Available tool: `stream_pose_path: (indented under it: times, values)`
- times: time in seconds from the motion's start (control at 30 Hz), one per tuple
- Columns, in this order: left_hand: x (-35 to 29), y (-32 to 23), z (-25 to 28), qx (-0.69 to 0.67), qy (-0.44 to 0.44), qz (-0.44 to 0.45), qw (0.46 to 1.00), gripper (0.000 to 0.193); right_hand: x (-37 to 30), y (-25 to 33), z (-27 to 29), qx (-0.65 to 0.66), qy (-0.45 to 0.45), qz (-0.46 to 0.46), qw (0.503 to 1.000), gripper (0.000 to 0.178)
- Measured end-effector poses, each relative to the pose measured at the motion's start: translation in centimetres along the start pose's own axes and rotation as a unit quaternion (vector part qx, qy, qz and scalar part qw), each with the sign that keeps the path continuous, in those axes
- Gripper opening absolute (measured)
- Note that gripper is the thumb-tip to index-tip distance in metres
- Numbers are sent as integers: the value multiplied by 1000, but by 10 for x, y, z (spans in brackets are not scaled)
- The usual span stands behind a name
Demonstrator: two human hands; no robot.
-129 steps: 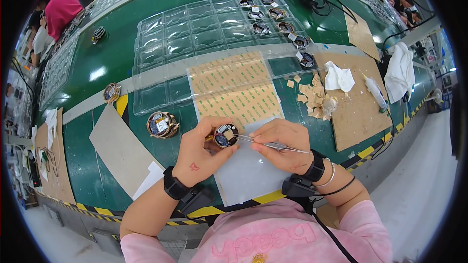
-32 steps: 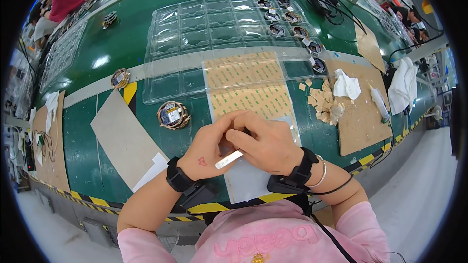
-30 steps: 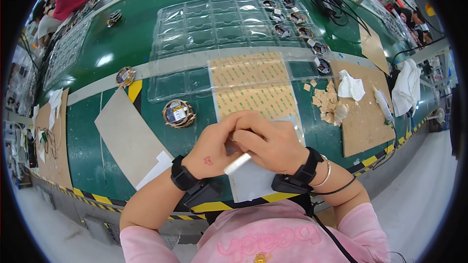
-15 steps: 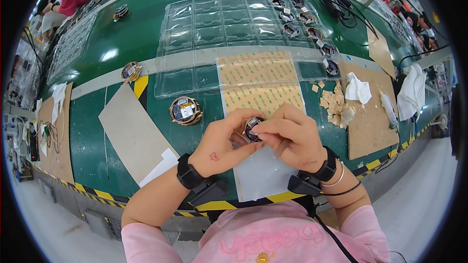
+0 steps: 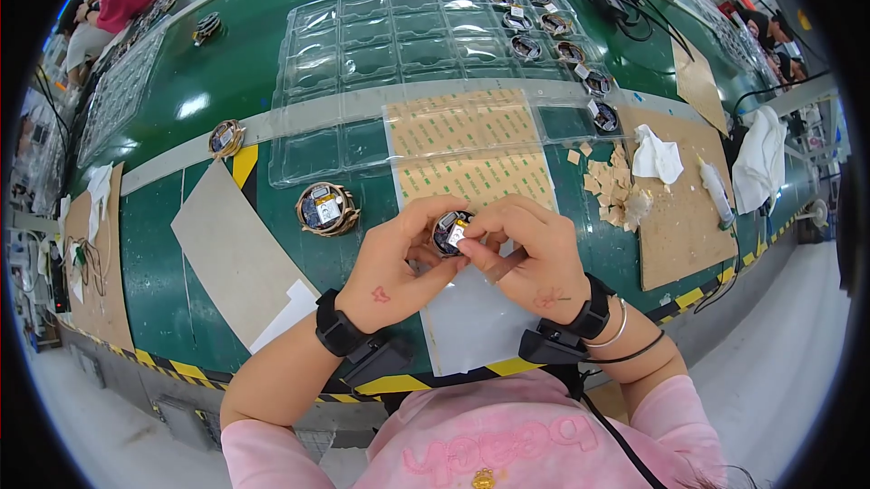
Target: The person peels a small adhesive square from a sheet using tweezers, places it onto the internal components of a watch, and presses it down. They then pick up a battery, position it over the adhesive, and press it into the watch casing.
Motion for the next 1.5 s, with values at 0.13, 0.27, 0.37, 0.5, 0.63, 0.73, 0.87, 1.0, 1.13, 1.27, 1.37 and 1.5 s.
stream_pose_path:
  times: [0.13,0.27,0.37,0.5,0.63,0.73,0.87,1.0,1.13,1.27,1.37,1.5]
  values:
    - [0,0,0,-17,-3,-10,1000,55,0,0,2,33,-23,-68,997,17]
    - [-2,6,-1,-74,-1,26,997,51,-2,-5,3,53,-27,-143,988,16]
    - [0,7,1,-98,-25,-13,995,48,-1,-7,4,46,-25,-131,990,16]
    - [1,3,0,-111,-38,-12,993,44,1,-6,5,31,-17,-109,993,17]
    - [1,4,1,-121,-34,30,992,42,1,-6,7,23,-18,-97,995,18]
    - [1,3,2,-108,-21,36,993,43,2,-7,7,11,-14,-96,995,19]
    - [0,0,0,-91,-16,42,995,43,4,-7,10,8,-5,-96,995,14]
    - [1,3,1,-93,-24,41,994,43,7,-9,22,-7,-56,-76,996,7]
    - [0,4,1,-104,-27,39,993,43,11,-16,36,182,-112,-111,971,5]
    - [-1,7,3,-92,-37,27,995,44,6,-24,45,222,-24,-223,949,11]
    - [0,7,1,-73,-35,22,996,44,8,-15,35,149,-9,-68,986,11]
    - [0,8,2,-49,-40,18,998,46,7,1,18,84,24,0,996,17]
Point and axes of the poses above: each hand's wrist, its own x-axis towards the middle knuckle, its own z-axis out of the back of the hand, y = z × x, the point moved 6 cm from there along x, towards the middle knuckle, and after that the axes turned 5 degrees about -y, right-handed, at the moved point
